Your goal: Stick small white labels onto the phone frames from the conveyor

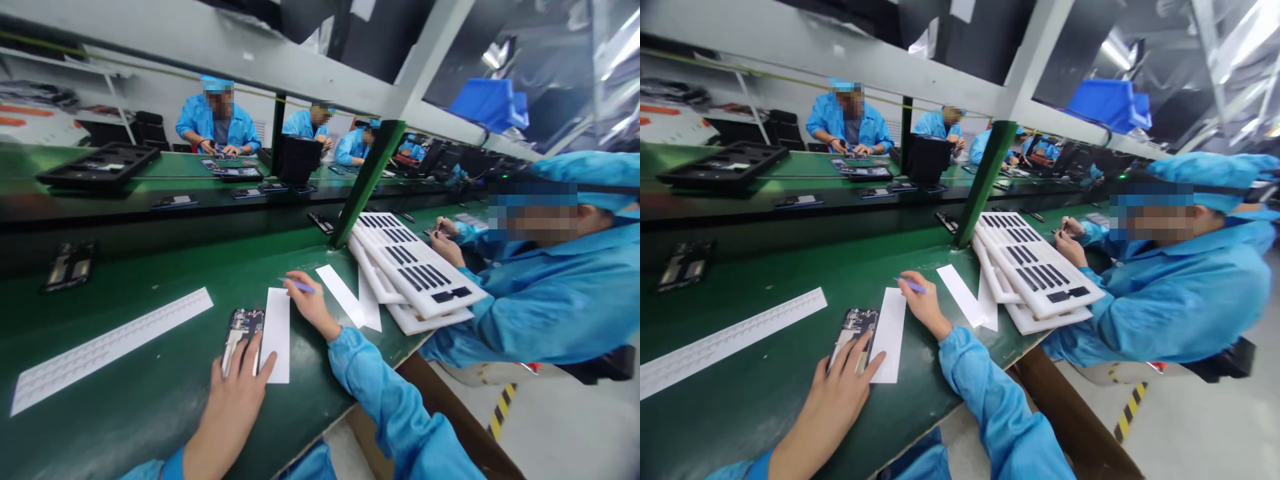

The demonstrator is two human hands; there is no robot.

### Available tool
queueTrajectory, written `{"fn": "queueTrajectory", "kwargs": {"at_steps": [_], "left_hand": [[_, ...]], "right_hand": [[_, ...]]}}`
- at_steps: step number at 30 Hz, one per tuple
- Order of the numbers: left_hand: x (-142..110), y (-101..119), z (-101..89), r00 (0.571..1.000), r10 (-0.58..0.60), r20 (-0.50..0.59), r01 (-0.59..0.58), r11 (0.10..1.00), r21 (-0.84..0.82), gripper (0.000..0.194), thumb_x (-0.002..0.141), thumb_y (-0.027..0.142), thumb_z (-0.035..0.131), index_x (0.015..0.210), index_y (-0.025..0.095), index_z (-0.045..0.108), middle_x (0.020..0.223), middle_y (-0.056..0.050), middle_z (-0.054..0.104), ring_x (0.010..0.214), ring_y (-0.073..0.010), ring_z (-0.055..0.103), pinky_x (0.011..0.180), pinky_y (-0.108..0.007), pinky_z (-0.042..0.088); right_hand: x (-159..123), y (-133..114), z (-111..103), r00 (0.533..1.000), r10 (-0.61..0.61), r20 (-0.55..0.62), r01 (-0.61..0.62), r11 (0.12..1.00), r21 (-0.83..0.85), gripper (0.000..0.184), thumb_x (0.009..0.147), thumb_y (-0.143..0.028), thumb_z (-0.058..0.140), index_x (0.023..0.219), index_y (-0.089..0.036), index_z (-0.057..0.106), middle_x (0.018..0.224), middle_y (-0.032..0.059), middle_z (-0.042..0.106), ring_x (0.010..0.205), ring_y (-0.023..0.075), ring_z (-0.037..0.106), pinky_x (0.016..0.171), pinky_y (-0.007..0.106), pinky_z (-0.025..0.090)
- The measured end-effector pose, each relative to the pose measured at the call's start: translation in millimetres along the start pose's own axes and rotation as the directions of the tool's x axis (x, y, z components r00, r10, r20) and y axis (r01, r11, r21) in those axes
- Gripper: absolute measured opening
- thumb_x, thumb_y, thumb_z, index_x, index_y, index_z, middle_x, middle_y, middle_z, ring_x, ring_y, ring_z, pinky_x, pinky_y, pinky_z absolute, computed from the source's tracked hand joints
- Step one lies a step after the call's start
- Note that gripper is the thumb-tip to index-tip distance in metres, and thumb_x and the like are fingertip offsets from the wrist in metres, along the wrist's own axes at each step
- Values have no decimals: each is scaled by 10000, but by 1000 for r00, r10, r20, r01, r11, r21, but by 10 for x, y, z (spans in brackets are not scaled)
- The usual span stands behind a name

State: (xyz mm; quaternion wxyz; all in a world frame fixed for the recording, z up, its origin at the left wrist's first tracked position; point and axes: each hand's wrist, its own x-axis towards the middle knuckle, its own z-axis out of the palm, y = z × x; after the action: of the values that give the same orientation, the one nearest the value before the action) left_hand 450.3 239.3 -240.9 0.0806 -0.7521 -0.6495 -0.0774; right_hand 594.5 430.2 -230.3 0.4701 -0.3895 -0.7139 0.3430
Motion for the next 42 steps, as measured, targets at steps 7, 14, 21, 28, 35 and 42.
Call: {"fn": "queueTrajectory", "kwargs": {"at_steps": [7,14,21,28,35,42], "left_hand": [[819,-589,-100,976,-123,179,111,991,75,504,886,111,439,1274,396,588,1516,-75,316,1289,-364,346,811,-600,487],[2332,-1284,59,922,-381,71,380,925,29,366,897,197,454,1212,291,615,1419,-131,364,1229,-358,367,819,-590,484],[2312,-1972,238,827,-552,-104,551,833,-41,430,924,279,412,1341,259,517,1539,-115,224,1395,-331,176,1036,-594,329],[1363,-3315,53,490,-872,2,871,490,-13,677,846,507,537,1431,180,434,1544,-255,152,1364,-574,85,885,-758,311],[846,-3849,-5,445,-893,66,896,444,-22,700,845,634,449,1412,225,474,1410,-259,391,1231,-522,415,914,-649,365],[904,-3716,-237,529,-847,-52,847,531,-29,675,884,400,443,1517,250,261,1463,-236,240,1154,-431,509,895,-530,440]], "right_hand": [[-97,161,122,946,-205,249,278,910,-306,291,1043,-353,448,1258,-241,609,1042,56,699,914,218,670,824,294,504],[-39,206,88,955,-216,205,256,946,-198,280,1031,-334,449,1175,-208,654,1049,64,699,904,227,671,823,307,504],[-4,286,55,963,-167,213,204,965,-167,293,1012,-336,448,1140,-200,674,1072,82,698,961,251,669,864,346,520],[-39,180,82,925,-188,329,240,963,-125,276,983,-326,478,1112,-189,680,1037,99,692,926,252,670,853,361,531],[-71,264,91,895,-169,413,225,970,-91,318,924,-329,578,1194,-176,648,1194,132,643,1100,277,619,985,405,489],[-54,232,114,818,-108,565,176,982,-66,458,835,-354,731,1260,-208,640,1370,128,536,1333,316,432,1132,475,336]]}}
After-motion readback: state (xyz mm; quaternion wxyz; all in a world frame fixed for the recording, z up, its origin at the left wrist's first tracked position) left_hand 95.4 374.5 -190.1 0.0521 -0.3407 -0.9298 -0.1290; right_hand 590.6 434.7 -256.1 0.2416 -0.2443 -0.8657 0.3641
